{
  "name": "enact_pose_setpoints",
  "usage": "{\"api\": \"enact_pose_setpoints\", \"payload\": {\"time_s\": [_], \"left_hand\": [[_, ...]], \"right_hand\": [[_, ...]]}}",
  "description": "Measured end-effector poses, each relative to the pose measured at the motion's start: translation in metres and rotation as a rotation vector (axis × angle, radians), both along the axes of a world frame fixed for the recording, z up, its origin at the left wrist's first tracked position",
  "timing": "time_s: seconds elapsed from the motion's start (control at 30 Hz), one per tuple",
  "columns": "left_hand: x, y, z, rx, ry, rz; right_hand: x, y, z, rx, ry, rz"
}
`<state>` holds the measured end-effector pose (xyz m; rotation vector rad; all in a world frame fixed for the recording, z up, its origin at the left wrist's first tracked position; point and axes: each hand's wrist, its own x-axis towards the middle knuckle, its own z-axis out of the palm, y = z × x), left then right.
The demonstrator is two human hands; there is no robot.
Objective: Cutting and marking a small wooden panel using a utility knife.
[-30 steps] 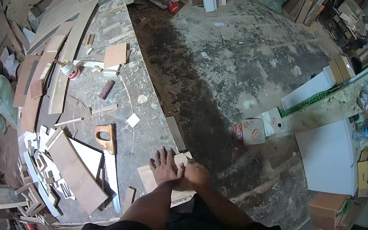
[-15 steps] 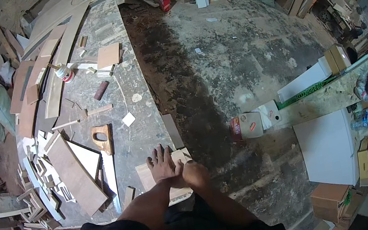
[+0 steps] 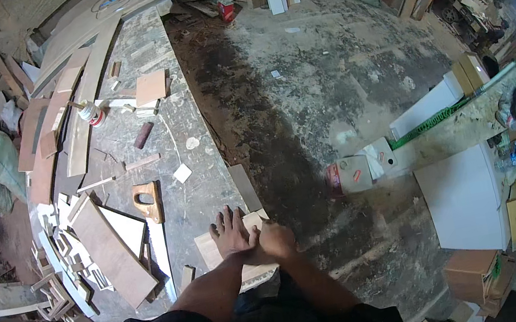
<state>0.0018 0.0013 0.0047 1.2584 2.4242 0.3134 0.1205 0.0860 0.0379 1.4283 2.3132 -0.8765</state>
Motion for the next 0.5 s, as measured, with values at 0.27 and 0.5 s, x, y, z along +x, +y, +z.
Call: {"api": "enact_pose_setpoints", "payload": {"time_s": [0.27,0.5], "left_hand": [[0.003,0.004,-0.007,0.019,0.035,-0.011],[-0.001,-0.003,-0.002,-0.001,0.025,0.003]], "right_hand": [[-0.002,-0.002,-0.003,0.127,0.044,-0.045],[-0.005,-0.011,0.023,0.063,0.030,-0.029]]}}
